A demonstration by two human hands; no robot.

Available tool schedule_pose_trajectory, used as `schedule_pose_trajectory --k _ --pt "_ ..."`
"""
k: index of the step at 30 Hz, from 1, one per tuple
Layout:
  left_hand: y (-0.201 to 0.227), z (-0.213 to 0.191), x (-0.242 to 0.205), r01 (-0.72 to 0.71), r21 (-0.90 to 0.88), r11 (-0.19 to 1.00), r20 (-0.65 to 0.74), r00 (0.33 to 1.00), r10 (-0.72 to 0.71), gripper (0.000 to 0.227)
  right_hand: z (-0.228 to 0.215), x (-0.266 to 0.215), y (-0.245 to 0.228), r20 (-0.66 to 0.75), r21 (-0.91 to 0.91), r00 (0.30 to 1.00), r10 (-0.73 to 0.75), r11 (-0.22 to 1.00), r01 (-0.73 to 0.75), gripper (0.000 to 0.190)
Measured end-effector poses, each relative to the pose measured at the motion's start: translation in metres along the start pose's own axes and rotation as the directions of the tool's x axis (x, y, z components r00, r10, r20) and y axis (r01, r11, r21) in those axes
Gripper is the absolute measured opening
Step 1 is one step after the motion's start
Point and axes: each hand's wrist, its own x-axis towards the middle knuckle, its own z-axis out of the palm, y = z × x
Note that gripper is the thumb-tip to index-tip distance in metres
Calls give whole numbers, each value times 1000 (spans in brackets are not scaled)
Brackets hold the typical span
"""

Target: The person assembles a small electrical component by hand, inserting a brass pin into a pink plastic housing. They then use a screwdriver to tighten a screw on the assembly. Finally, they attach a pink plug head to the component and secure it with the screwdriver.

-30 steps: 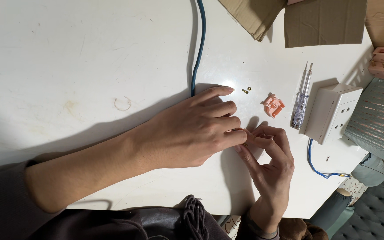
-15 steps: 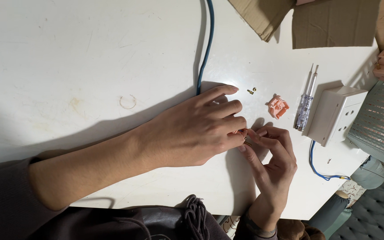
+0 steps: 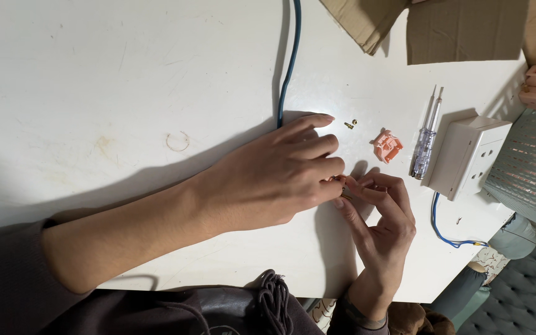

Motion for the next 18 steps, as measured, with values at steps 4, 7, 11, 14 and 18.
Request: schedule_pose_trajectory --k 4,7,11,14,18 --pt "4 0 1 91 -43 995 -6 996 -92 27 0 0 1 -7 4 1000 2 1000 -2 20" --pt "3 -2 1 76 76 994 -32 997 -74 21 1 0 3 -11 4 1000 -11 1000 11 28" --pt "0 -8 0 35 155 987 -25 999 -31 19 1 1 0 -17 9 1000 -1 1000 1 25" --pt "-1 -12 -1 19 184 983 -14 1000 -16 17 1 1 0 -15 14 1000 -2 1000 2 25" --pt "1 -9 1 23 157 987 -45 999 -16 15 0 1 2 -5 6 1000 -3 1000 3 28"
